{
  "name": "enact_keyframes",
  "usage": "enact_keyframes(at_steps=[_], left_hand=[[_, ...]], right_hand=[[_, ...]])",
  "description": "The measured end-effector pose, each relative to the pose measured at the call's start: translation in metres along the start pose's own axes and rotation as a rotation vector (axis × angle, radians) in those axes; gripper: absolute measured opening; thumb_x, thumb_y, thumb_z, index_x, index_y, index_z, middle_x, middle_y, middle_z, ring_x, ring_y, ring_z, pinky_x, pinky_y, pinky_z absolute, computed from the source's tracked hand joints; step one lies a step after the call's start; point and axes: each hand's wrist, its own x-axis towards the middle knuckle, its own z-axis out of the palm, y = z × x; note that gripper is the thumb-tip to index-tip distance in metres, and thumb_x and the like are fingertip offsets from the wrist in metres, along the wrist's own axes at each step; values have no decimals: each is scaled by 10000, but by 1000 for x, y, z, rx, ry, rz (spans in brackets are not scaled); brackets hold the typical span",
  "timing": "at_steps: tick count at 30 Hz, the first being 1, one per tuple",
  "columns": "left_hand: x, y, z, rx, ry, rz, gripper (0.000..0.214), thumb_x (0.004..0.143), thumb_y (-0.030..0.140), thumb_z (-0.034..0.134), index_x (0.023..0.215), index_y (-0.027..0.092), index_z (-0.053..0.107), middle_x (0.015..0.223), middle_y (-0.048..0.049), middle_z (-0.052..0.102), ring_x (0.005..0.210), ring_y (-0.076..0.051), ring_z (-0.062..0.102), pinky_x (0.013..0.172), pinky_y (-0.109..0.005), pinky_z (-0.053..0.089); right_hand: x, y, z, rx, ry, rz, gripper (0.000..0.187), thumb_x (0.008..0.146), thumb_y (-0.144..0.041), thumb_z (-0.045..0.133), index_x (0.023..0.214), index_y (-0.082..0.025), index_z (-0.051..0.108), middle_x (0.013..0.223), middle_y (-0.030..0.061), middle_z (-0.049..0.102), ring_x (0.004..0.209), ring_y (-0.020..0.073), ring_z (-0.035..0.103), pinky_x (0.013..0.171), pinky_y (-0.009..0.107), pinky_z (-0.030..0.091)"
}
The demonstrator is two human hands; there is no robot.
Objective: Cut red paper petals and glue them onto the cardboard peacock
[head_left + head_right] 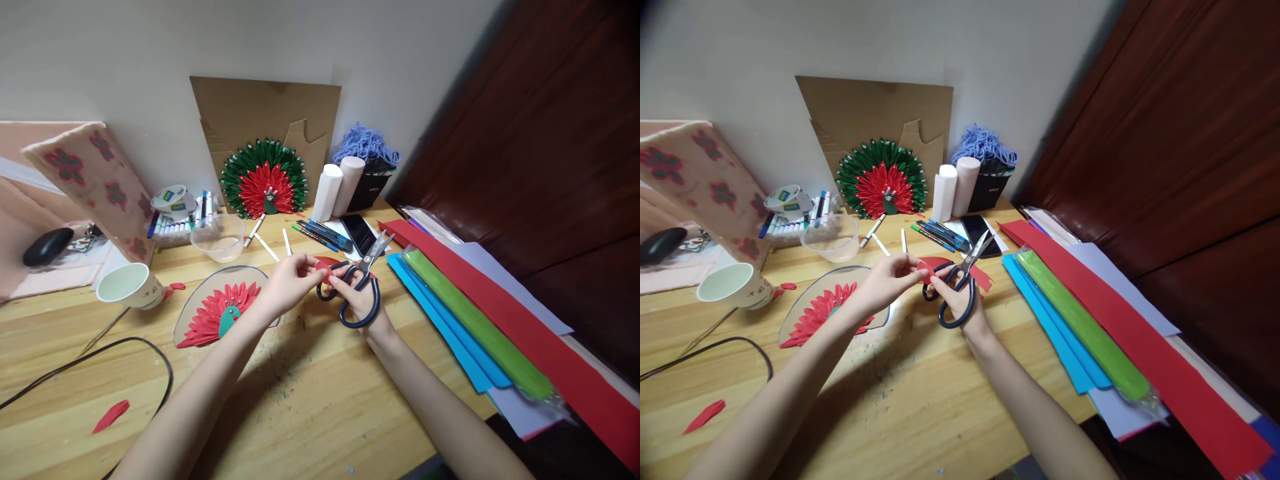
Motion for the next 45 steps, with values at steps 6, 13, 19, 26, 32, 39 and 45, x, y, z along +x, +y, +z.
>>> enact_keyframes(at_steps=[6, 13, 19, 26, 32, 39, 45], left_hand=[[4, -8, 11, -160, 66, -46, 188, 722, 302, 641, 669, 138, 566, 643, -9, 617, 604, -115, 557, 611, -247, 436], [7, -7, -2, -64, 237, -22, 244, 731, 361, 624, 730, 118, 601, 694, -26, 621, 640, -125, 553, 647, -263, 427], [8, -8, -9, -97, 282, -9, 291, 715, 404, 637, 763, 120, 601, 732, -35, 643, 668, -130, 578, 668, -260, 441], [7, -9, -7, -62, 287, -14, 260, 731, 380, 615, 744, 122, 589, 705, -33, 630, 637, -133, 564, 624, -255, 424], [9, -12, -4, -40, 298, -8, 253, 730, 377, 610, 728, 125, 594, 677, -30, 619, 616, -133, 547, 600, -254, 403], [9, -11, -7, -89, 269, -13, 291, 711, 406, 624, 745, 119, 597, 678, -24, 606, 608, -123, 527, 611, -255, 401], [10, -11, -9, -114, 248, -19, 321, 703, 436, 626, 739, 119, 594, 668, -14, 584, 617, -125, 516, 622, -261, 398]], right_hand=[[-3, -11, 6, 99, -4, 117, 327, 676, -459, 695, 748, -174, 551, 597, -27, 591, 527, 123, 594, 522, 244, 505], [-16, -2, 13, 132, -410, 413, 656, 685, -786, 412, 726, -147, 555, 550, 2, 557, 454, 126, 573, 465, 257, 502], [-29, 8, 14, 8, -525, 306, 747, 696, -834, 258, 771, -146, 539, 546, -11, 516, 441, 109, 550, 481, 234, 462], [-28, 5, 16, 56, -514, 330, 766, 564, -901, 300, 702, -170, 487, 484, -50, 450, 381, 93, 489, 428, 230, 442], [-26, 9, 17, 128, -496, 388, 766, 467, -907, 405, 658, -169, 478, 438, -66, 438, 328, 79, 457, 358, 210, 422], [-23, 22, 13, 316, -555, 458, 670, 520, -814, 558, 662, -161, 503, 438, -67, 462, 326, 75, 471, 341, 195, 435], [-21, 27, 10, 391, -577, 505, 606, 520, -733, 656, 655, -162, 505, 412, -74, 473, 303, 69, 457, 316, 182, 420]])
